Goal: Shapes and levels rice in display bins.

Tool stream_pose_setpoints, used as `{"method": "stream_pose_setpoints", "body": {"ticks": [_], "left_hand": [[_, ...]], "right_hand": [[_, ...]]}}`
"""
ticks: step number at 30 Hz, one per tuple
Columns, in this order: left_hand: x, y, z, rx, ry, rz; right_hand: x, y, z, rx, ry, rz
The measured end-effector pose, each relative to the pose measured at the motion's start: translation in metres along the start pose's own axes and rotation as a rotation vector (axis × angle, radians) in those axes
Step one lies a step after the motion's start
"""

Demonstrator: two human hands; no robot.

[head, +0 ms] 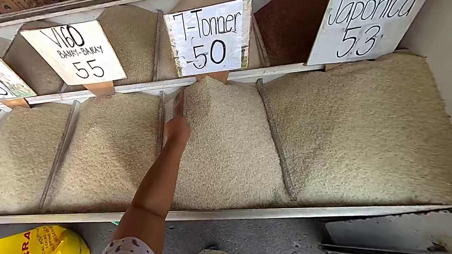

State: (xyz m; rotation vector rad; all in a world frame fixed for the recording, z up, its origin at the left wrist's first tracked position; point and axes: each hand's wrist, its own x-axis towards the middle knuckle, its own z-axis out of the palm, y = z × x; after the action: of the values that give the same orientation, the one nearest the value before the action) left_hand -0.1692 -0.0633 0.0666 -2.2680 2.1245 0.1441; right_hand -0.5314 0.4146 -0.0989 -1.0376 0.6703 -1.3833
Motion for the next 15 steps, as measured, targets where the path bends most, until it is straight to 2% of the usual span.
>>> {"method": "stream_pose_setpoints", "body": {"ticks": [3,6,10,15], "left_hand": [[-0.024,0.041,-0.023,-0.015,0.027,0.068],[-0.042,0.052,-0.046,-0.062,0.052,0.125],[-0.027,0.005,-0.050,-0.148,0.179,0.077],[0.025,-0.073,-0.007,-0.109,0.089,-0.135]], "right_hand": [[0.017,-0.010,0.006,-0.029,-0.016,-0.012],[0.036,-0.018,0.016,-0.059,0.002,-0.021],[0.041,-0.016,-0.002,-0.048,-0.075,-0.007],[0.026,-0.005,-0.010,-0.016,-0.007,0.022]]}}
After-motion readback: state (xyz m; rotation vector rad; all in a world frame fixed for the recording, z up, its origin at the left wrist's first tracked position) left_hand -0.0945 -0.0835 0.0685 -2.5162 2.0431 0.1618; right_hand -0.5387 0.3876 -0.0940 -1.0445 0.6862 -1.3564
